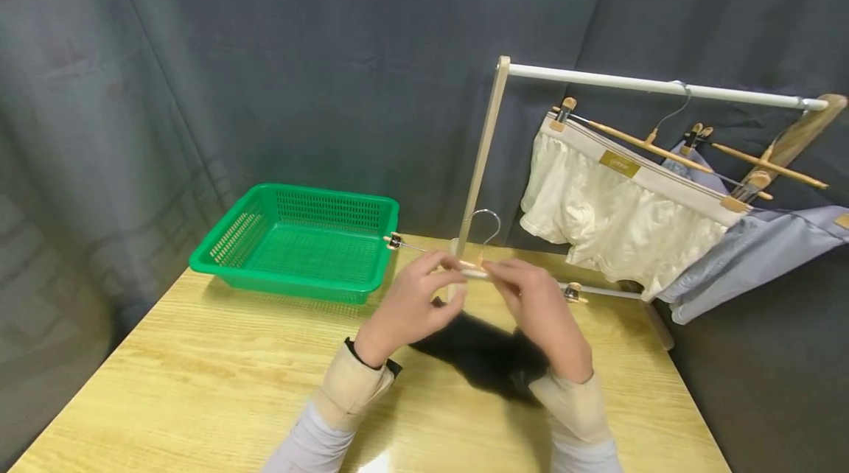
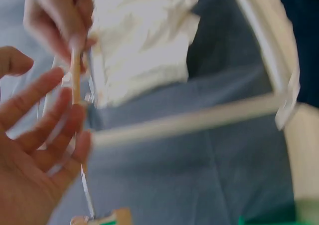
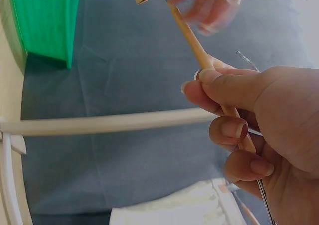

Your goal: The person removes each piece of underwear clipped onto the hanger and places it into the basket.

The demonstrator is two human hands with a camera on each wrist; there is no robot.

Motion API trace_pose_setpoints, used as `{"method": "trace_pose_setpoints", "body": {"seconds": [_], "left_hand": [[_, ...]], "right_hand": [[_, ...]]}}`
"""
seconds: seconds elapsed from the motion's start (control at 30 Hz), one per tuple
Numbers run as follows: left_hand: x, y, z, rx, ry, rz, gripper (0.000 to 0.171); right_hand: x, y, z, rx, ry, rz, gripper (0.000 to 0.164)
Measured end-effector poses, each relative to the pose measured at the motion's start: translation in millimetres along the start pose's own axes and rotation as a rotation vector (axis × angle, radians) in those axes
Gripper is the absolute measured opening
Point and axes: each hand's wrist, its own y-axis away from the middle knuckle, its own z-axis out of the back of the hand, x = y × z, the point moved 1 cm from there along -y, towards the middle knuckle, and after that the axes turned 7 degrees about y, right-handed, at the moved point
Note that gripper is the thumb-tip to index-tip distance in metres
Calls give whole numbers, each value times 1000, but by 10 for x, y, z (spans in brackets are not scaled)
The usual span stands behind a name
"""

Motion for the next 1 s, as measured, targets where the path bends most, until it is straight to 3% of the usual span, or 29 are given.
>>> {"method": "trace_pose_setpoints", "body": {"seconds": [0.13,0.3,0.5,0.6,0.77,0.87,1.0], "left_hand": [[-191,118,-322,191,-70,167,15],[-343,230,-794,412,-118,379,35],[-406,320,-1227,538,-360,805,94],[-400,355,-1443,546,-403,939,110],[-408,425,-1705,602,-410,984,106],[-408,442,-1768,637,-471,951,91],[-354,399,-1721,636,-500,864,83]], "right_hand": [[-65,55,84,-24,-3,-45,28],[-140,95,187,-41,-19,-66,28],[-166,97,273,-22,-2,-81,28],[-173,114,280,-20,10,-77,27],[-190,132,253,-19,11,-80,25],[-198,133,241,-22,14,-83,26],[-209,104,241,-26,19,-82,27]]}}
